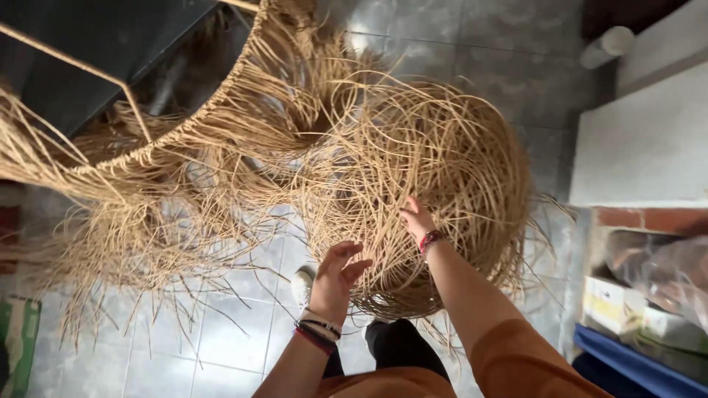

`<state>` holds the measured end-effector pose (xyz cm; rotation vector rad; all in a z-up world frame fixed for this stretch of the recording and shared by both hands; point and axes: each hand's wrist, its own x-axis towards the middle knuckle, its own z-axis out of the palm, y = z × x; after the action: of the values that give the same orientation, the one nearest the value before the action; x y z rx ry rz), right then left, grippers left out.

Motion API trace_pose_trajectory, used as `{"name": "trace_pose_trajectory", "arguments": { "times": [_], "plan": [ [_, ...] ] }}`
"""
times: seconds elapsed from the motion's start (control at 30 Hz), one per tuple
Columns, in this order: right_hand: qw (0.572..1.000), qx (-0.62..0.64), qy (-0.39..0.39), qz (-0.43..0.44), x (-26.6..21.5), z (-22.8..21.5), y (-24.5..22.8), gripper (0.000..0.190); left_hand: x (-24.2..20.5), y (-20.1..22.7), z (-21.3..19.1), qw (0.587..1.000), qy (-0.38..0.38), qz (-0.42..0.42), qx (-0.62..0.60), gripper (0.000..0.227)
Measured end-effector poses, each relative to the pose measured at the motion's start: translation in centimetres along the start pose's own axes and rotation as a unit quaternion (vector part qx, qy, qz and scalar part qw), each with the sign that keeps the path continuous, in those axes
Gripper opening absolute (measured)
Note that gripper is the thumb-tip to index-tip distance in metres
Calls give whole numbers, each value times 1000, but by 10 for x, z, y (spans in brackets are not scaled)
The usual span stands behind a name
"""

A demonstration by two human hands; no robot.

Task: Weaving straw strands onto a metal frame to create a decorative lampshade

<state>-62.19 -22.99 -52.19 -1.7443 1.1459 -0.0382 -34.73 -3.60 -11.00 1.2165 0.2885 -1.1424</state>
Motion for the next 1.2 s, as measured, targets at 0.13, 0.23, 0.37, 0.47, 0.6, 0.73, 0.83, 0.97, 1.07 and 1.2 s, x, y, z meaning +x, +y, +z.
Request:
{"name": "trace_pose_trajectory", "arguments": {
  "times": [0.13, 0.23, 0.37, 0.47, 0.6, 0.73, 0.83, 0.97, 1.07, 1.2],
  "plan": [
    [977, 83, 0, 197, 29, -14, -231, 55, 0, -6, -11, 999, 13, -20, -25, 19],
    [889, -405, 100, -189, 91, 24, -72, 47, 10, -33, -21, 998, 9, -58, -12, 20],
    [976, 207, 66, 18, -68, -90, -340, 56, -20, -30, 12, 972, -152, -180, -25, 39],
    [814, 552, 143, 109, -129, -119, -374, 9, -47, -35, 52, 904, -191, -383, 14, 84],
    [872, 488, 29, 18, -235, -154, -404, 9, -75, -18, 107, 910, -259, -308, -100, 81],
    [843, 523, 84, 90, -314, -175, -398, 14, -70, 27, 136, 958, -88, -204, -183, 30],
    [816, 546, 133, 134, -347, -198, -397, 29, -66, 67, 131, 984, -78, -91, -133, 30],
    [811, 556, 124, 134, -348, -198, -376, 29, -104, 75, 109, 972, -227, 52, -37, 27],
    [752, 635, 150, 92, -328, -194, -385, 22, -149, 54, 91, 926, -295, 67, 225, 41],
    [742, 667, 64, 29, -313, -194, -404, 29, -142, -9, 50, 650, -538, 66, 533, 24]
  ]
}}
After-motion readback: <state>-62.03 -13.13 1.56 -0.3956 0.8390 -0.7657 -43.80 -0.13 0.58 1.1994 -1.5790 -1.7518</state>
